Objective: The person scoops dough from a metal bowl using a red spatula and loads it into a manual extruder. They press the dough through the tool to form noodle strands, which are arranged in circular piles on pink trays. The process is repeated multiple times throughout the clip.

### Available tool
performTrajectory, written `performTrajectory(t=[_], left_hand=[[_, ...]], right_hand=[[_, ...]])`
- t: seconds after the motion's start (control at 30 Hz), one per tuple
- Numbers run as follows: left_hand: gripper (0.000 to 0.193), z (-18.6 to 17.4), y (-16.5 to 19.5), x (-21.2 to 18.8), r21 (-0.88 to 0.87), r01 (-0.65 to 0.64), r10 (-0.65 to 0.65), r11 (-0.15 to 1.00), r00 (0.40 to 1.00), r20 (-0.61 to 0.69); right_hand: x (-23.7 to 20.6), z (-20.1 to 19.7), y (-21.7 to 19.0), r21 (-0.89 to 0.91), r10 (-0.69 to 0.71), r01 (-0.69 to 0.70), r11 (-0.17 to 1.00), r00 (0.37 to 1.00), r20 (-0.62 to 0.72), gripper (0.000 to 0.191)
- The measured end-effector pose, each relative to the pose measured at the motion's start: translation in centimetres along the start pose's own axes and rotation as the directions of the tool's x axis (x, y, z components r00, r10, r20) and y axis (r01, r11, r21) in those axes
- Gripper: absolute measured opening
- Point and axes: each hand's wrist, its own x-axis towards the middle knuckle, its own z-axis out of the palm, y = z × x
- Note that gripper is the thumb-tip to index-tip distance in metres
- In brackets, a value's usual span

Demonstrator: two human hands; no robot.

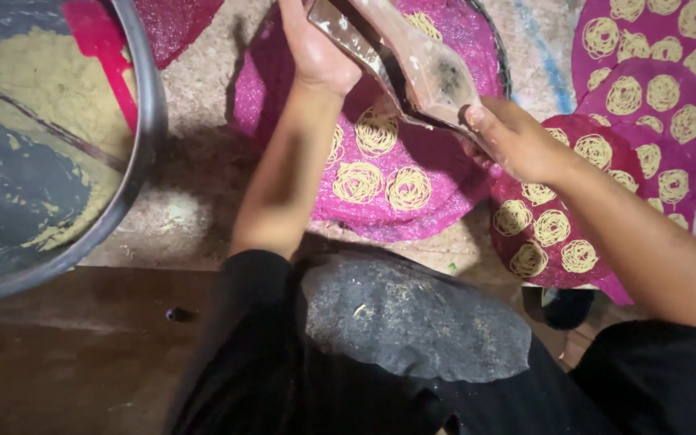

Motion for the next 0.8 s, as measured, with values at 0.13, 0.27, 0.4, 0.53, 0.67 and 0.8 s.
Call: performTrajectory(t=[0.13,0.27,0.4,0.53,0.67,0.8], left_hand=[[0.062,-1.8,-0.5,-1.7,0.42,0.476,-0.269,0.773,0.845,-0.462],[0.056,-3.2,-0.6,-4.3,0.734,0.635,-0.402,0.242,0.754,-0.519],[0.054,-3.9,0.3,-7.0,0.912,0.399,-0.366,0.097,0.866,-0.34],[0.04,-3.9,0.9,-11.8,0.793,-0.492,-0.113,-0.359,0.866,0.487],[0.042,-3.1,1.8,-13.1,0.684,-0.44,-0.231,-0.582,0.896,0.38],[0.048,-1.2,1.5,-8.1,0.984,-0.176,-0.274,0.001,0.947,0.169]], right_hand=[[0.4,-0.3,1.0,-0.037,-0.005,0.005,0.999,1.0,-0.005,0.051],[1.1,-0.3,1.9,0.03,0.0,0.0,1.0,1.0,-0.022,0.046],[2.0,-0.1,3.3,0.106,-0.008,0.013,0.994,0.999,-0.039,0.048],[1.6,-0.7,5.6,0.081,-0.142,0.148,0.986,0.987,-0.074,0.069],[0.0,-2.1,8.0,0.121,-0.15,0.159,0.98,0.985,-0.084,0.085],[-0.1,-3.0,8.6,0.089,-0.149,0.148,0.985,0.989,0.001,0.09]])
